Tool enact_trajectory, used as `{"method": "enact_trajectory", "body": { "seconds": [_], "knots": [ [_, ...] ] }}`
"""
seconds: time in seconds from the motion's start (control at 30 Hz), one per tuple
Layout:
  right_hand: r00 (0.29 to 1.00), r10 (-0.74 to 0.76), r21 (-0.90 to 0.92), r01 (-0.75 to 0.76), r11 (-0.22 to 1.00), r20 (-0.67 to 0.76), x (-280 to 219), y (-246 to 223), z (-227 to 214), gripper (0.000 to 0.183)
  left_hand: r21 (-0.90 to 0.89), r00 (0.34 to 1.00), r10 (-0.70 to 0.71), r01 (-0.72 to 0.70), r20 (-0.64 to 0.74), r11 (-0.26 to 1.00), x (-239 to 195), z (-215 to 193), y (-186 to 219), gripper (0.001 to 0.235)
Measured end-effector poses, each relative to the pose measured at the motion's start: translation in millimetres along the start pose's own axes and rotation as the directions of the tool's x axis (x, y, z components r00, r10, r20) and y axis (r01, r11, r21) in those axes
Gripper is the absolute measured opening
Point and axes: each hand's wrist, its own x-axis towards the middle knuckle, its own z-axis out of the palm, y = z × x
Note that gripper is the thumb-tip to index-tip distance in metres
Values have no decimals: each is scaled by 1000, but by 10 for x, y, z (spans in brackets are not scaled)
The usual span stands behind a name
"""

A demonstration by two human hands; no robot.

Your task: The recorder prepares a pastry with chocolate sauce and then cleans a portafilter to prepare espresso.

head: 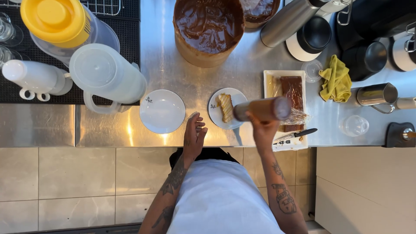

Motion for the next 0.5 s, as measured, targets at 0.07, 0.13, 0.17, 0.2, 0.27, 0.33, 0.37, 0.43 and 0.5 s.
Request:
{"method": "enact_trajectory", "body": {
  "seconds": [0.07,0.13,0.17,0.2,0.27,0.33,0.37,0.43,0.5],
  "knots": [
    [999,5,7,-5,1000,-37,7,-53,-41,40,7,1000,-7,7,-1,1000,-55,-12,19,59],
    [997,0,19,1,1000,-79,14,-143,-63,40,-1,1000,-8,8,0,1000,-50,2,7,60],
    [996,-6,20,7,1000,-85,-26,-135,-44,40,-1,1000,0,0,4,1000,-11,6,-1,60],
    [998,-11,19,12,1000,-55,-63,-123,-25,41,2,1000,6,-6,-2,1000,29,13,-11,60],
    [1000,0,13,0,1000,-31,-207,19,-54,42,5,1000,-3,3,5,1000,-13,26,-16,61],
    [998,46,36,-44,998,-52,-247,288,-93,44,-42,999,-27,26,-19,999,-8,41,-15,60],
    [998,49,40,-48,998,-44,-228,339,-129,44,-37,999,-31,30,-26,999,-65,33,-37,60],
    [977,84,199,-45,979,-195,-167,437,-210,57,-86,996,-85,84,-8,993,-136,31,-75,47],
    [955,151,340,-57,939,-254,-110,328,-234,63,-45,989,-117,121,94,992,-197,20,104,41]
  ]
}}
